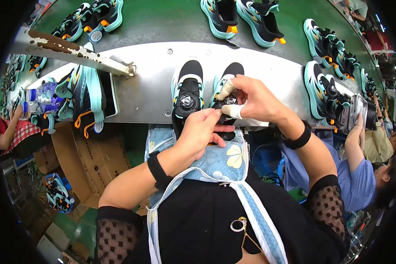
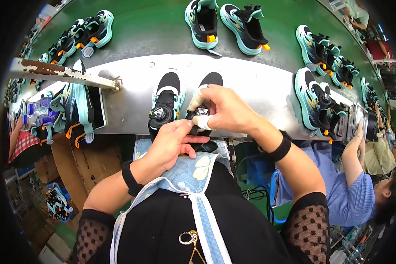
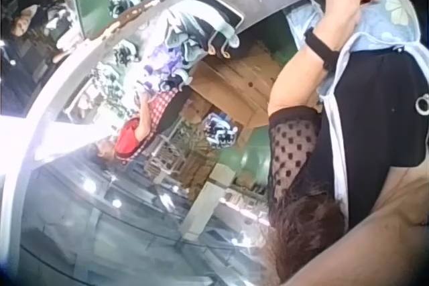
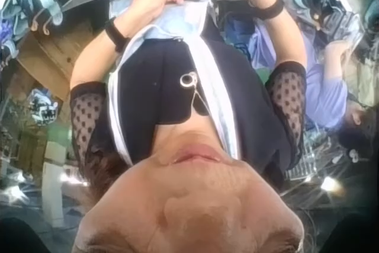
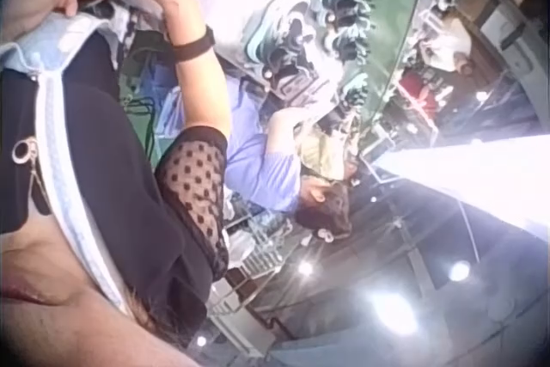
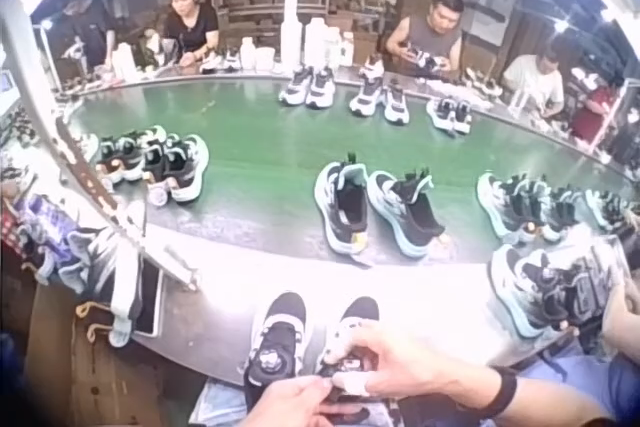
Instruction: The recorder is cleaning and inspecting shoes on an assembly line.
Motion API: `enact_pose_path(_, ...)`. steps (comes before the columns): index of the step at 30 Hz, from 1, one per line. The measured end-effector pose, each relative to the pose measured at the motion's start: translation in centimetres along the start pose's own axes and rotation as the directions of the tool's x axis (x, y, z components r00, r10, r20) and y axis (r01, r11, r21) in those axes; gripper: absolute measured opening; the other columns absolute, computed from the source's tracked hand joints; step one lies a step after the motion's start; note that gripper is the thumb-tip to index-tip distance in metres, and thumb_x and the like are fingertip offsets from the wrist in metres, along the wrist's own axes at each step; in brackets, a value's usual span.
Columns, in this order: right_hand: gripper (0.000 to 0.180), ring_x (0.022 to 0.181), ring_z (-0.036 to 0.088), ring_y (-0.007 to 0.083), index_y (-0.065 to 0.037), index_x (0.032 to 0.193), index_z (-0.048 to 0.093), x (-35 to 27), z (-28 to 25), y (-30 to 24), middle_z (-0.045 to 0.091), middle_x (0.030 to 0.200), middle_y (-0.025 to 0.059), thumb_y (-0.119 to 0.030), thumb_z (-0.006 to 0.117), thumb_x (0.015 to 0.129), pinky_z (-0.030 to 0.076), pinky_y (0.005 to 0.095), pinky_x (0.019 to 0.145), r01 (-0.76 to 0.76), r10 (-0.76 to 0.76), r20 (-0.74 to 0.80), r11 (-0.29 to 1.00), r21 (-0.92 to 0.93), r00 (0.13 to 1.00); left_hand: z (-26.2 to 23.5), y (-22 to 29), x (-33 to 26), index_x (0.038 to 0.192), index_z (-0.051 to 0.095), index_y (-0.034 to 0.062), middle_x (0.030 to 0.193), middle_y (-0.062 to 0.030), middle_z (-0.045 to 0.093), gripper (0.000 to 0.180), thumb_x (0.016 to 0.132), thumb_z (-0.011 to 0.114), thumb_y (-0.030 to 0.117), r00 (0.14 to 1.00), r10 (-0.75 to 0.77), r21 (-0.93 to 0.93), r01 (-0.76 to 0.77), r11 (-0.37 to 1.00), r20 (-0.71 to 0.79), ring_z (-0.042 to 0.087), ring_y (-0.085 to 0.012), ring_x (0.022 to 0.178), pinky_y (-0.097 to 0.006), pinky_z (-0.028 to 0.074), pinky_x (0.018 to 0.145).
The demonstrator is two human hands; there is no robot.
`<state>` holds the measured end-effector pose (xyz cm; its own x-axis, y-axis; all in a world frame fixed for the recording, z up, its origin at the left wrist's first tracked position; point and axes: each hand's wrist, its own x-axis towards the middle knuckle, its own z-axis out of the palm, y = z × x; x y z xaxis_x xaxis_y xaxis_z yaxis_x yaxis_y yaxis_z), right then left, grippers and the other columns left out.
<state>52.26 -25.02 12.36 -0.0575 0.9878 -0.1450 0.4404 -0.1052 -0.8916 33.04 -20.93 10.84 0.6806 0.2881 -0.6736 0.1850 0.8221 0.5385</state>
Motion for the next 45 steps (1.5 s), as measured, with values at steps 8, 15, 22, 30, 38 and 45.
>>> enact_pose_path(8,0.027,0.071,0.064,0.038,-0.001,0.092,0.062,-3.0,-0.1,-1.1,0.064,0.076,0.0204,-0.023,0.074,0.081,0.05,0.043,0.06,-0.039,-0.011,-0.125,0.921,-0.387,0.992,0.0,-0.4,0.4,0.114,0.058,-0.0019,0.111,-0.0124,0.063,0.031,0.103,0.048,0.026,1.0,0.02,0.017,-0.019,1.0,-0.019,0.067,-0.0231,0.101,-0.028,0.056,0.057)
enact_pose_path(15,0.036,0.064,0.062,0.0374,-0.002,0.073,0.051,-3.2,1.3,-1.6,0.061,0.066,0.0161,-0.03,0.073,0.082,0.048,0.0456,0.057,-0.085,-0.071,-0.242,0.814,-0.575,0.968,0.8,0.2,-0.3,0.118,0.057,-0.0028,0.108,-0.0122,0.064,0.036,0.104,0.045,0.028,0.998,0.062,0.035,-0.062,0.997,-0.003,0.067,-0.022,0.099,-0.03,0.057,0.063)
enact_pose_path(22,0.031,0.074,0.065,0.0328,-0.007,0.105,0.069,0.4,-5.5,-0.5,0.066,0.078,0.0119,-0.03,0.073,0.084,0.051,0.0381,0.069,-0.124,0.022,-0.219,0.877,-0.463,0.975,-0.5,0.7,-5.3,0.126,0.063,0.0151,0.097,-0.0129,0.055,0.05,0.079,0.073,0.03,0.736,0.513,0.896,-0.334,-0.293,0.442,0.047,-0.031,0.09,-0.041,0.04,0.081)
enact_pose_path(30,0.033,0.085,0.064,0.0355,-0.016,0.109,0.06,13.6,-5.8,7.6,0.062,0.088,0.0139,-0.038,0.068,0.085,0.05,0.0476,0.073,-0.241,-0.098,-0.436,0.716,-0.655,0.894,-2.7,-1.7,-2.9,0.118,0.065,0.0188,0.127,-0.0194,0.052,0.053,0.075,0.074,0.048,0.798,0.407,0.886,-0.323,-0.332,0.443,0.051,-0.0431,0.109,-0.051,0.048,0.083)
enact_pose_path(38,0.033,0.099,0.054,0.0382,-0.02,0.092,0.069,7.0,-12.8,10.2,0.057,0.099,0.0145,-0.033,0.082,0.065,0.039,0.0471,0.086,-0.219,-0.281,-0.394,0.496,-0.84,0.875,-2.5,8.3,-0.7,0.094,0.068,0.0071,0.083,-0.0097,0.061,0.034,0.086,0.069,0.04,0.767,0.491,0.844,-0.525,0.11,0.413,0.063,-0.0288,0.079,-0.037,0.05,0.071)
enact_pose_path(45,0.035,0.081,0.062,0.028,-0.016,0.092,0.068,6.8,-12.3,8.1,0.064,0.076,0.0085,-0.041,0.079,0.07,0.041,0.0404,0.076,-0.209,-0.075,-0.298,0.554,-0.806,0.952,-5.6,22.6,9.8,0.086,0.072,0.0022,0.087,-0.02,0.063,0.052,0.095,0.05,0.049,0.563,0.787,0.967,-0.183,-0.179,0.252,0.061,-0.0379,0.084,-0.045,0.048,0.075)
